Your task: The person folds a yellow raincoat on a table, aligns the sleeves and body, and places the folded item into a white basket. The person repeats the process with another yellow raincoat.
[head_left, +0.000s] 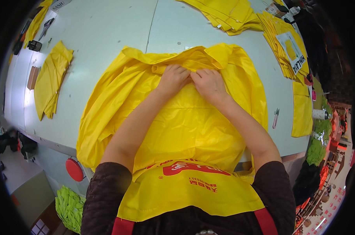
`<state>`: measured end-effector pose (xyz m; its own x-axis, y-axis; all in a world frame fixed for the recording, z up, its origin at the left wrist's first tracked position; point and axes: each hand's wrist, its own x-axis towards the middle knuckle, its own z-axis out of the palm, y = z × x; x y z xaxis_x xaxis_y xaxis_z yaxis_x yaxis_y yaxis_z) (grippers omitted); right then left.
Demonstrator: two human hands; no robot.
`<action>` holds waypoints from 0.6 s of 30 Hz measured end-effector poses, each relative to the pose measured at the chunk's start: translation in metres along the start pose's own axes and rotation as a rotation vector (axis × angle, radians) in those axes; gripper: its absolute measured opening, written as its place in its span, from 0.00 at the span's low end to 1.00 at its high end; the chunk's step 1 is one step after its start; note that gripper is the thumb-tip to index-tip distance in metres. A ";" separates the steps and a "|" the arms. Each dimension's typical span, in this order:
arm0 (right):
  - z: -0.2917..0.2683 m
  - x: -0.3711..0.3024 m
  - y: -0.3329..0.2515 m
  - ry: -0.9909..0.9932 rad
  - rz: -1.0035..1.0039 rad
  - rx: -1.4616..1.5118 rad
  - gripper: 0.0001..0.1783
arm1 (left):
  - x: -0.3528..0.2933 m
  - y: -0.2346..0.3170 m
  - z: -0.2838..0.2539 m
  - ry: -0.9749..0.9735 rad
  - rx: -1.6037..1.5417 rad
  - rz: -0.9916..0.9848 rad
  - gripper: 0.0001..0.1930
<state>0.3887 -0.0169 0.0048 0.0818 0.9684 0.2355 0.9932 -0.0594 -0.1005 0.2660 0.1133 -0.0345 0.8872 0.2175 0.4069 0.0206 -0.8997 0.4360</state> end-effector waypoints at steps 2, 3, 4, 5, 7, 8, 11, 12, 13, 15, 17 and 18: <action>-0.007 0.008 -0.007 0.145 -0.065 0.005 0.07 | 0.004 -0.007 0.001 -0.073 -0.045 -0.040 0.11; 0.003 0.006 0.001 0.077 -0.020 0.046 0.07 | 0.008 -0.013 0.004 -0.095 -0.072 -0.046 0.11; 0.022 0.003 0.018 0.014 0.022 0.086 0.07 | 0.014 -0.017 0.005 -0.114 -0.093 -0.052 0.10; 0.033 0.006 0.032 -0.049 0.057 0.131 0.07 | 0.019 -0.022 0.004 -0.157 -0.156 -0.091 0.10; 0.031 0.022 0.052 -0.153 0.020 0.289 0.08 | 0.029 -0.032 0.003 -0.235 -0.279 -0.176 0.10; 0.029 0.029 0.057 -0.207 -0.002 0.370 0.08 | 0.030 -0.034 0.006 -0.128 -0.212 -0.141 0.09; 0.031 0.036 0.064 -0.215 0.128 0.529 0.14 | 0.040 -0.027 0.015 0.203 0.069 -0.017 0.06; 0.036 0.033 0.068 -0.195 0.186 0.551 0.14 | 0.041 -0.012 0.013 0.314 0.211 0.031 0.06; 0.038 0.034 0.067 -0.176 0.204 0.524 0.14 | 0.040 -0.001 0.010 0.429 0.360 0.074 0.06; 0.042 0.036 0.064 -0.141 0.239 0.472 0.15 | 0.037 0.004 0.020 0.341 0.253 -0.113 0.10; 0.049 0.041 0.060 -0.037 0.277 0.458 0.13 | 0.031 0.010 0.028 0.359 0.205 -0.173 0.14; 0.049 0.047 0.057 0.017 0.294 0.452 0.13 | 0.030 0.008 0.026 0.380 0.200 -0.139 0.13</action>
<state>0.4446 0.0369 -0.0371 0.3563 0.9222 0.1504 0.7934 -0.2136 -0.5699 0.3048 0.1027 -0.0399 0.6382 0.4316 0.6375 0.2500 -0.8994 0.3586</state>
